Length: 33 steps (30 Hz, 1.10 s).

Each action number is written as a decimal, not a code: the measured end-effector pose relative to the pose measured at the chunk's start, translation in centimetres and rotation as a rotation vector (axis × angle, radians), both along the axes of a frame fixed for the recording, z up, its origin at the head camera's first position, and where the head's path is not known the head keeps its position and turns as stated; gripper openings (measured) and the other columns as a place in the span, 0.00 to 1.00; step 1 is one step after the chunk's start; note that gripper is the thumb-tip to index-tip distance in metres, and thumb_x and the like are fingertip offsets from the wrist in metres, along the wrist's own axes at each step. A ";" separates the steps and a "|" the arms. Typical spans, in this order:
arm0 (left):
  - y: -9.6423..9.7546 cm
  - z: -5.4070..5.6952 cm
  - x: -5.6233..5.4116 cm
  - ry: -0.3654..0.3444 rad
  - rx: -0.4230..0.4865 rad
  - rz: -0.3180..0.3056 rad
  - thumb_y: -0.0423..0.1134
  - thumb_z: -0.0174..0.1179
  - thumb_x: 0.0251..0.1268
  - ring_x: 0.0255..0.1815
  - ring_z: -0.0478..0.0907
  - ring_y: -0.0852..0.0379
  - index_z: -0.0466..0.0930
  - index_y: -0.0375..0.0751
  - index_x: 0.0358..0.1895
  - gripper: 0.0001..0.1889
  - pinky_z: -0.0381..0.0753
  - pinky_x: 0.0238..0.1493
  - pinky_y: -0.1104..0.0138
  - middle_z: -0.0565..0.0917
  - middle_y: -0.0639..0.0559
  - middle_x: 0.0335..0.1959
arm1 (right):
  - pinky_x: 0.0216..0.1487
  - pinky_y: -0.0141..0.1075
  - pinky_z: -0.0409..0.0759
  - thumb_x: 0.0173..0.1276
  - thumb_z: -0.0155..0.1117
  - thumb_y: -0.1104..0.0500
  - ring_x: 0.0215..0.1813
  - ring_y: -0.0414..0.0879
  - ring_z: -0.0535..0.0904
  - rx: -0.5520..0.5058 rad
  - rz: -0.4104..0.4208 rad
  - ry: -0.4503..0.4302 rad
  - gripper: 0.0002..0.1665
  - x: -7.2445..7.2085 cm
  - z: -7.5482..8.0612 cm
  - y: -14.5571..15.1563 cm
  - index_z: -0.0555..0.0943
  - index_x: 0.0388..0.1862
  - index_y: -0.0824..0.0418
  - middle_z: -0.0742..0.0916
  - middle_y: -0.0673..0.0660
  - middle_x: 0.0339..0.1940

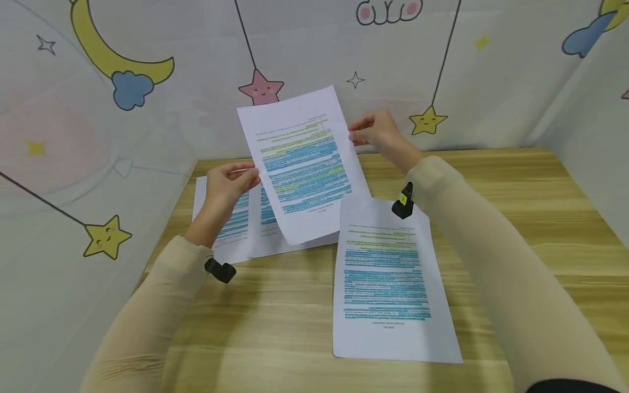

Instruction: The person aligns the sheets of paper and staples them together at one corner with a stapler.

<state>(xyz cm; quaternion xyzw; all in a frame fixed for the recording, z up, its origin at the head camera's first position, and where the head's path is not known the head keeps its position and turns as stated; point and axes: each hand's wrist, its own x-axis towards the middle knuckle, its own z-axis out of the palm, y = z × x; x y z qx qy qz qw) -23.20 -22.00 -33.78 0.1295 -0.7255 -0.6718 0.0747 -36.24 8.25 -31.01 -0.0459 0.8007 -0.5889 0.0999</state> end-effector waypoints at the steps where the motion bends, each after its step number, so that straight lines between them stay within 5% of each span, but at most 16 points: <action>1: 0.0 0.1 0.0 0.002 0.006 0.001 0.31 0.67 0.65 0.38 0.86 0.55 0.81 0.28 0.51 0.14 0.85 0.47 0.66 0.84 0.42 0.42 | 0.52 0.36 0.84 0.67 0.68 0.69 0.44 0.51 0.84 -0.001 0.001 0.010 0.13 0.0 0.1 0.0 0.82 0.51 0.69 0.85 0.60 0.48; 25: 0.1 1.2 0.1 0.052 0.011 0.016 0.34 0.67 0.65 0.38 0.85 0.56 0.81 0.31 0.50 0.14 0.85 0.49 0.67 0.84 0.45 0.40 | 0.61 0.36 0.78 0.70 0.66 0.67 0.46 0.51 0.84 0.036 0.008 0.071 0.13 -0.4 2.7 -0.5 0.82 0.53 0.65 0.84 0.58 0.51; 33: -0.1 1.5 0.3 0.066 0.008 0.028 0.33 0.66 0.66 0.40 0.84 0.55 0.81 0.31 0.51 0.13 0.85 0.47 0.69 0.83 0.43 0.43 | 0.57 0.34 0.81 0.70 0.66 0.67 0.45 0.50 0.84 0.050 0.018 0.110 0.13 -0.4 3.4 -0.8 0.83 0.52 0.65 0.84 0.58 0.50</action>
